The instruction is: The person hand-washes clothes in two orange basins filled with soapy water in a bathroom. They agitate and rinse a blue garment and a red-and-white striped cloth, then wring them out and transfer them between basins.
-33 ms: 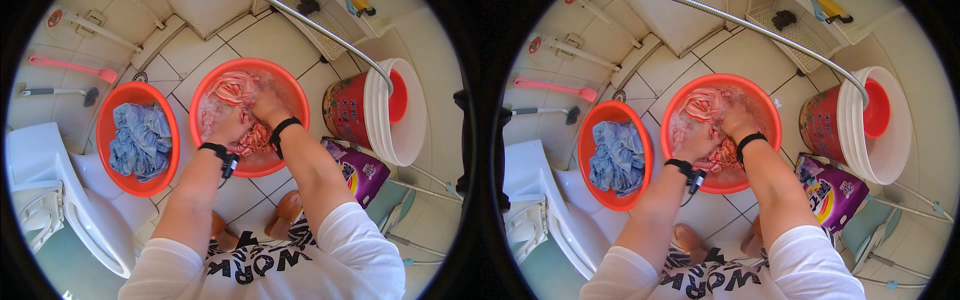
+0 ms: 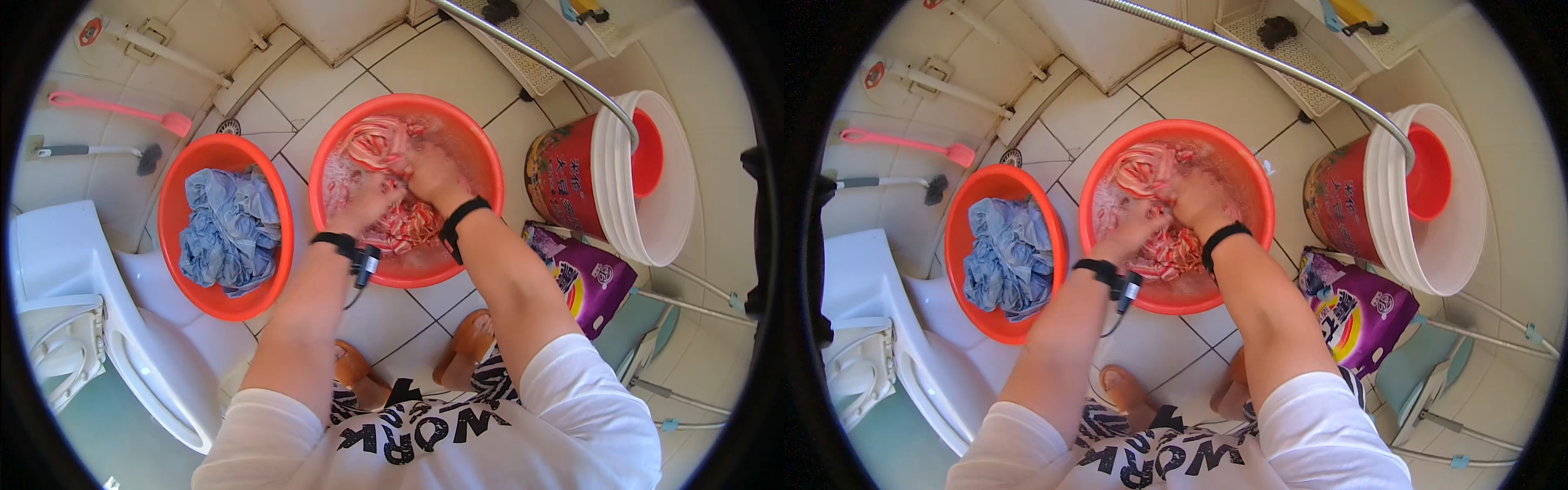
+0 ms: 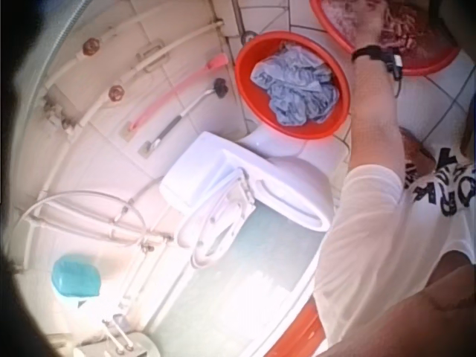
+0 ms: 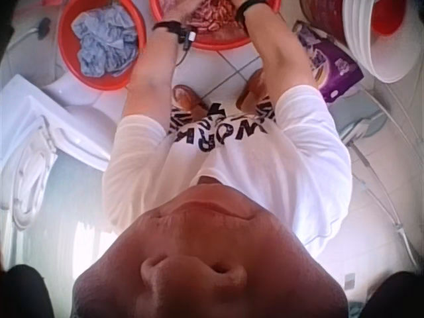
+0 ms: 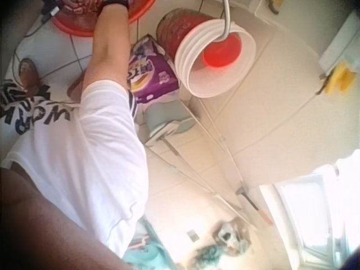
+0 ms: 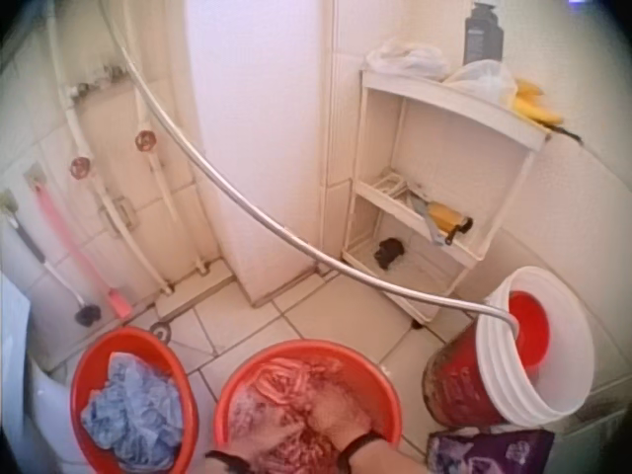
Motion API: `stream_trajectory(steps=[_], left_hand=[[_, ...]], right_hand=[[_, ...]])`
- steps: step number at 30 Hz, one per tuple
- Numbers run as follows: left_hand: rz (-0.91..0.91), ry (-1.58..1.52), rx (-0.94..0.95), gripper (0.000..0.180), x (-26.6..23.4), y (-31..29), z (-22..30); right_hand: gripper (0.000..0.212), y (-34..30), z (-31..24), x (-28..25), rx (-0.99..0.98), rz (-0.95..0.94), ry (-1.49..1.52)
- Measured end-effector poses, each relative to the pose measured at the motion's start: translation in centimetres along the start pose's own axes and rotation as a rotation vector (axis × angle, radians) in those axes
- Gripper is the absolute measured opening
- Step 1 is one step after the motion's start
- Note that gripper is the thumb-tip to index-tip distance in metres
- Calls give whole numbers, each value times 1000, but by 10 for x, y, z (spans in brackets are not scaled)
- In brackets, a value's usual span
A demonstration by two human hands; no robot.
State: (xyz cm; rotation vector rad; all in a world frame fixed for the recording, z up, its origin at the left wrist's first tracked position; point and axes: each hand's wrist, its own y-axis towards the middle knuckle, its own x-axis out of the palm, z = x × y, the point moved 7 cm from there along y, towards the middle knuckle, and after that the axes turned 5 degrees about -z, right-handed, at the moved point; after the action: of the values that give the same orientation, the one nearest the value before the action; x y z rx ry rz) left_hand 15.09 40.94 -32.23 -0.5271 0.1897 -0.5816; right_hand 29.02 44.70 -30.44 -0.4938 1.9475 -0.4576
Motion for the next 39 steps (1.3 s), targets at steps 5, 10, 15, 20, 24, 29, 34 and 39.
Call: stream_trajectory(steps=[5,10,15,20,24,29,34,39], left_hand=[[322,-137,-105,74,-95,-5,-11],[374,-206,-55,72,-72,-18,-1],[399,798,213,55,11,-77,52],[399,973,127,78,76,-104,14],[390,1053,137,51,68,-89,-3],[244,859,-66,46,47,-51,13],[190,960,-177,36,12,-6,42],[-81,771,-251,32,2,51,5]], right_hand=[[31,-84,-65,-6,-424,377,-40],[28,-136,-77,10,-406,377,223],[66,-134,-9,10,-43,544,645],[88,-126,4,39,92,283,230],[87,-115,2,49,42,344,199],[74,-73,5,45,182,139,172],[46,-16,-1,22,199,-186,100],[38,21,3,5,187,-170,42]])
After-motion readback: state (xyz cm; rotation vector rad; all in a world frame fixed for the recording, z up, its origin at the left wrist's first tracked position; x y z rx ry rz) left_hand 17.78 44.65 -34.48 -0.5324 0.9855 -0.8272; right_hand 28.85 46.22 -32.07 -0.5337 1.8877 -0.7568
